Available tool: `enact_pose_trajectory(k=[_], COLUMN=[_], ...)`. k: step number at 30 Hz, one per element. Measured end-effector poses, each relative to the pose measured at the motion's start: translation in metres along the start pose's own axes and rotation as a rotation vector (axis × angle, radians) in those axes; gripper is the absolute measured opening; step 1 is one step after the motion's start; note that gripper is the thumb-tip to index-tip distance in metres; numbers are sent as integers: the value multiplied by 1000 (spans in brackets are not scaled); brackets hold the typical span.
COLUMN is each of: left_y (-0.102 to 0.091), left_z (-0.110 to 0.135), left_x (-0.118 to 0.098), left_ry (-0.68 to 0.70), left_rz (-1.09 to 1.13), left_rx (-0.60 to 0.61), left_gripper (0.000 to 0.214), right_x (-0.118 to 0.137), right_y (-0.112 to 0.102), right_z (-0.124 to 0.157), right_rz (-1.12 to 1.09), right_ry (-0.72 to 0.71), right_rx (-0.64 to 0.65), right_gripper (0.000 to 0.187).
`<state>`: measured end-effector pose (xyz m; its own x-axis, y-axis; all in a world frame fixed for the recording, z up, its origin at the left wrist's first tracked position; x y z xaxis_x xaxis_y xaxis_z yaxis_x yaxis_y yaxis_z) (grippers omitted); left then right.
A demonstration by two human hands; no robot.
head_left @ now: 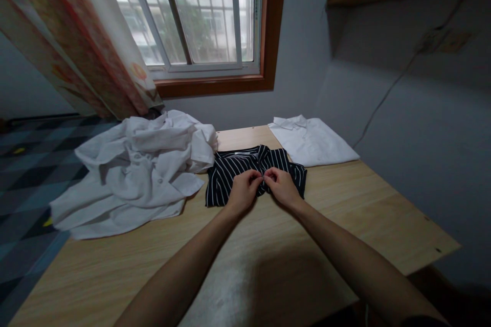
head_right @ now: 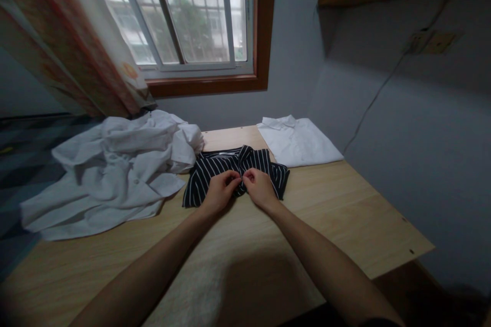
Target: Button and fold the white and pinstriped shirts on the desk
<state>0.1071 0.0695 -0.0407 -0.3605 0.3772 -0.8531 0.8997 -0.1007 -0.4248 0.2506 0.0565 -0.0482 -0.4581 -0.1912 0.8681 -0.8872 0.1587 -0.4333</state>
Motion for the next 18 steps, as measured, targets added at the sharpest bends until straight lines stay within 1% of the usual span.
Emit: enact_pose_trajectory(k=[4,6,8,11,12,13,17,18], left_y=[1,1,1,1,0,-2,-22,-27], left_z=[0,1,1,3,2,1,-5,-7], left_x=[1,1,-1,-4,-5,-5,-1,1], left_ry=[-47,-44,-19,-17,-18,-14,-32,-55], left_rz=[61,67,27,23,36,45,20,13], left_rx=[40,42,20,8,-15,-64,-384,-442], left_gripper=[19,15,8,4,3,2,6,7], right_x=[-4,-4,-2,0,0,-1,-14,-18], right_y=[1,2,4,5,4,1,-23,-28], right_z=[-2,-2,-1,0,-1,-3,-11,-13], right_rz=[-62,-83,-72,-49,-60,-80,-160,-168], right_ry=[-3,-14,-17,-13,-11,-6,53,66], right_rx=[31,36,47,42,6,-55,-420,-484], right_gripper=[14,18,21,24,25,26,31,31])
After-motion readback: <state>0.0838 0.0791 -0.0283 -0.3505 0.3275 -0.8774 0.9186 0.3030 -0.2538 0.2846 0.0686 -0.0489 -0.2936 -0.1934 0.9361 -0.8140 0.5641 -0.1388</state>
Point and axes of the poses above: each hand's wrist, its own z-axis away from the middle knuckle, its own y-axis out of the palm, x = y × z, the point moved 3 cm from there along -z, towards the middle knuckle, and after that the axes turned 1 degree about z, right-handed, at the moved point
